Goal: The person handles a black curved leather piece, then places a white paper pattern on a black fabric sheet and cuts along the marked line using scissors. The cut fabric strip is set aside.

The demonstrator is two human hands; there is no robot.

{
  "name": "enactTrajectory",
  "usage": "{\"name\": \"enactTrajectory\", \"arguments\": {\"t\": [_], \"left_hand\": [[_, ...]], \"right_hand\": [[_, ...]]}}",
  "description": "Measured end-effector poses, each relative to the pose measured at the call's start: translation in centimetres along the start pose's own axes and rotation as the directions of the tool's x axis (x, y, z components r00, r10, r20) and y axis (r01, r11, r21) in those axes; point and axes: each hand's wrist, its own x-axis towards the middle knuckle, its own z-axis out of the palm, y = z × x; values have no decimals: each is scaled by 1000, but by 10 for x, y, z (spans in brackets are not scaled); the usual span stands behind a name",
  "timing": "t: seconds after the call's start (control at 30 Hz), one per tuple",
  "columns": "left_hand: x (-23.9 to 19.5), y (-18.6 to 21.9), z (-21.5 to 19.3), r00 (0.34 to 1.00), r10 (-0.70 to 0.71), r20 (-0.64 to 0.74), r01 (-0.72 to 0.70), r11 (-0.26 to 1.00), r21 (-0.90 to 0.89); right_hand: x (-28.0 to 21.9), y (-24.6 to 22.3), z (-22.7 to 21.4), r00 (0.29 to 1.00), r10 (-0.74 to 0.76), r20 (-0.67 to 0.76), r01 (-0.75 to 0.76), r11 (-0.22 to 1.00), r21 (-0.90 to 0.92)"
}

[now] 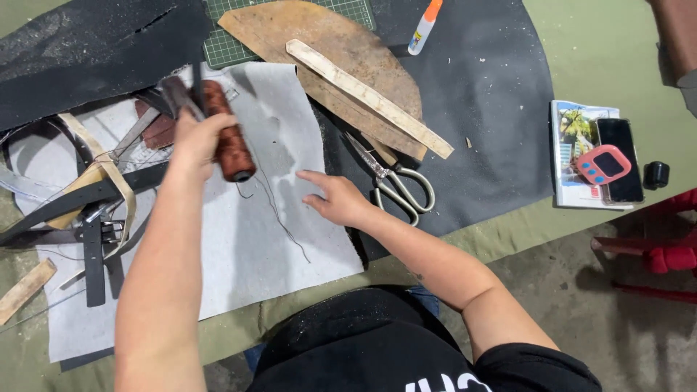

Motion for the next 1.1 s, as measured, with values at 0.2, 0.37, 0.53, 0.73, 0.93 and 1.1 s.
{"name": "enactTrajectory", "arguments": {"t": [0.2, 0.37, 0.53, 0.73, 0.93, 1.1], "left_hand": [[-20, 7, -77, 982, -153, 114, 178, 951, -252], [-16, -52, -117, 988, -152, 19, 151, 946, -286], [-26, -73, -144, 989, -148, -4, 133, 901, -413], [-43, -46, -157, 992, -128, -10, 110, 889, -444], [-34, -56, -186, 968, -98, 231, 190, 887, -421], [-28, -63, -201, 988, 46, 145, 23, 898, -438]], "right_hand": [[28, -36, -19, 948, -317, -11, 313, 942, -124], [33, -95, -37, 943, -333, -13, 328, 933, -146], [49, -135, -56, 919, -395, -15, 391, 914, -110], [55, -190, -69, 845, -534, 32, 533, 837, -122], [59, -224, -87, 782, -621, 58, 615, 752, -237], [66, -227, -114, 691, -721, 55, 709, 661, -246]]}}
